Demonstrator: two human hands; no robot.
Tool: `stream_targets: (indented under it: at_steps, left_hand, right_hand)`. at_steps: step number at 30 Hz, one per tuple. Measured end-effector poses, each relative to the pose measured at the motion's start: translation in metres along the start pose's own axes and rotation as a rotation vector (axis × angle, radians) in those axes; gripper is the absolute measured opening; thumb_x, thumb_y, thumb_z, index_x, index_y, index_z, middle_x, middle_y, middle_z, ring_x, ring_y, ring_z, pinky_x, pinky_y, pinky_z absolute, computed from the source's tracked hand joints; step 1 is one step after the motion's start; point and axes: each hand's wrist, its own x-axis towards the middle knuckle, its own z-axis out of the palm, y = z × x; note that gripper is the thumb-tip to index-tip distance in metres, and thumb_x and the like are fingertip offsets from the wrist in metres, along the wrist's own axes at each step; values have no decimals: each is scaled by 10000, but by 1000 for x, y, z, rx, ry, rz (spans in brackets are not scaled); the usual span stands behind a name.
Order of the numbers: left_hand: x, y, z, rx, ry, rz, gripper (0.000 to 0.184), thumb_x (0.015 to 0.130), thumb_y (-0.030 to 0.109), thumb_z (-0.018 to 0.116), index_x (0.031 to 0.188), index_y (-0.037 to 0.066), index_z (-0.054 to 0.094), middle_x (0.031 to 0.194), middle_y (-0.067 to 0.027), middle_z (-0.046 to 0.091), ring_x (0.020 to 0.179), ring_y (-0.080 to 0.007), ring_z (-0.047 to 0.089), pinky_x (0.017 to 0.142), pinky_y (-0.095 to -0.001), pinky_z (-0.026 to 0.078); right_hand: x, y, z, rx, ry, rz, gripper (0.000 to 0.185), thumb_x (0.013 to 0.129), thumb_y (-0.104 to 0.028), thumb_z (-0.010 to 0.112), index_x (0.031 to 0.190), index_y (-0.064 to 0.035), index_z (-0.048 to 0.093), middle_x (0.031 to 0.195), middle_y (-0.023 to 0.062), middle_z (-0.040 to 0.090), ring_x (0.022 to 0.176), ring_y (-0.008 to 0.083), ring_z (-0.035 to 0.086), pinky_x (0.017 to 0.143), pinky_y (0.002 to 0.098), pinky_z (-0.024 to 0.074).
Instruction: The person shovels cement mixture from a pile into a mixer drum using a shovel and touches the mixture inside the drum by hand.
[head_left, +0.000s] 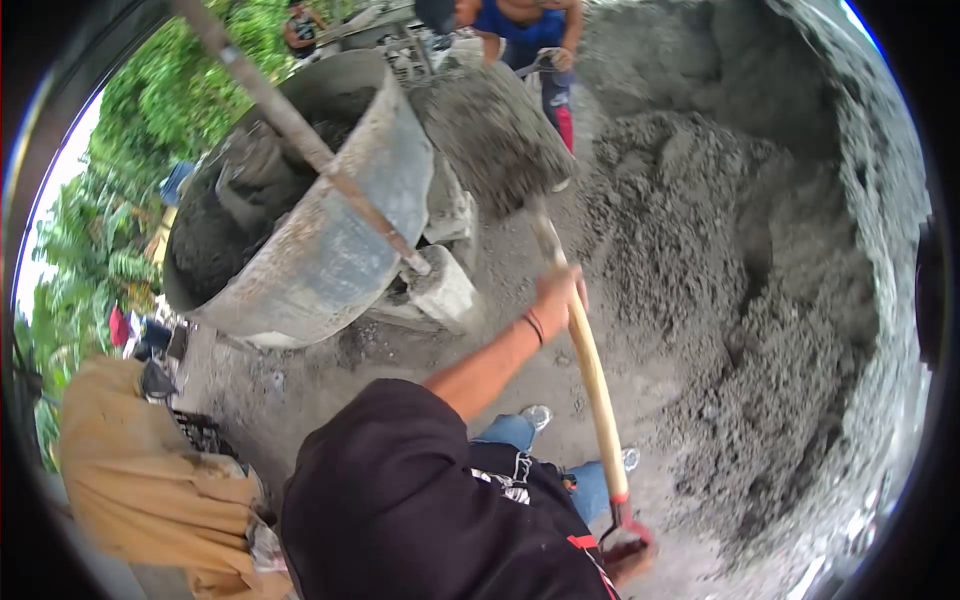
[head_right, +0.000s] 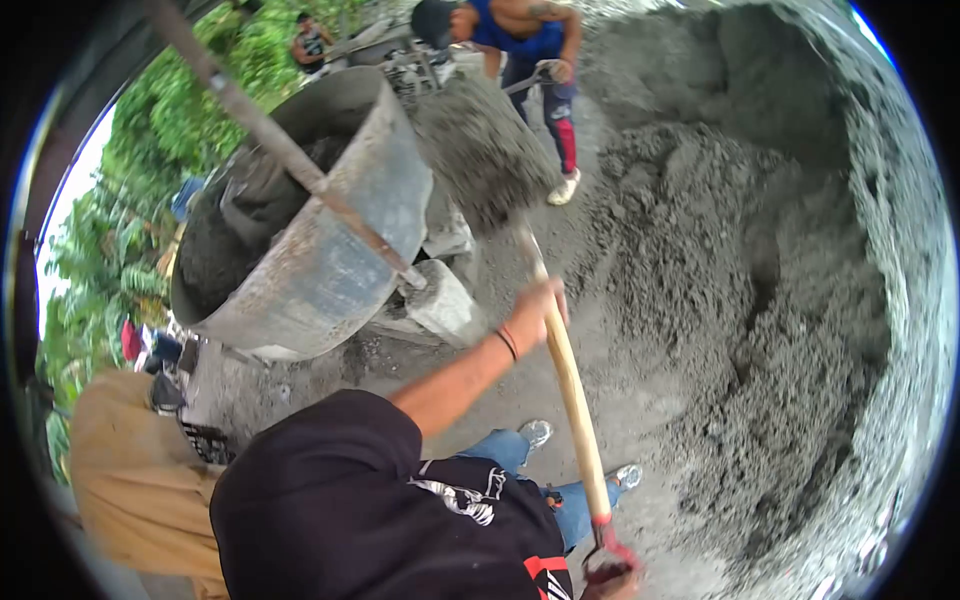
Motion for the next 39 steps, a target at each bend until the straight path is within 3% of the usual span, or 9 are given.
stream_targets:
  at_steps: [4,8,10,14,16,22,30,36,39]
  left_hand:
    - [23,201,-9,-139,-52,234,190,819,195,576,696,81,487,535,-90,508,389,-238,498,384,-381,444]
    - [39,323,-73,-302,-121,473,217,888,249,572,763,117,453,564,-29,471,446,-173,498,419,-327,449]
    - [27,328,-110,-321,47,540,202,907,251,563,801,131,439,590,-20,462,477,-157,493,429,-320,448]
    - [16,289,-131,-250,-52,491,192,901,253,578,836,136,440,610,-12,469,489,-149,488,446,-315,443]
    - [-3,244,-81,-161,188,522,213,891,268,605,811,144,451,614,-2,469,489,-133,471,458,-310,433]
    - [46,0,-37,-119,-114,-66,238,868,255,635,753,132,467,535,-13,458,450,-176,481,450,-331,432]
    - [-74,-385,56,172,-80,-854,141,825,129,614,777,70,496,590,-69,522,451,-198,526,419,-366,468]
    - [-80,-509,138,482,-97,-862,156,845,168,610,822,70,490,601,-58,517,467,-181,521,434,-325,469]
    - [-36,-540,165,502,-57,-849,173,834,158,637,855,66,491,598,-69,521,471,-193,524,436,-349,475]
  right_hand:
    - [-68,-94,166,177,-142,-451,61,725,-120,590,728,-72,552,549,-15,404,393,71,374,310,232,278]
    - [-86,-115,265,229,-660,-1019,194,725,-68,702,895,-21,620,793,52,597,620,135,557,528,247,442]
    - [-132,-141,289,-52,-814,-1402,180,699,-39,716,806,-11,574,798,87,614,712,189,590,657,300,460]
    - [-97,-136,281,-176,-871,-1295,158,711,-38,704,785,-20,566,779,70,612,693,177,581,650,293,457]
    - [-44,-100,259,-70,-824,-860,144,720,-40,679,782,-23,550,704,65,600,585,177,573,556,282,451]
    - [5,-28,103,149,-333,19,91,733,-82,534,799,-19,524,558,48,494,405,156,501,361,290,415]
    - [-66,-32,-121,271,333,86,329,752,-104,537,1063,4,536,583,37,456,417,124,444,372,286,437]
    - [11,-58,-123,540,367,134,408,805,-137,569,1186,-5,507,603,25,467,436,114,451,379,257,442]
    - [134,-71,-41,718,218,196,388,849,-58,514,1230,0,467,823,71,557,518,100,488,416,278,456]
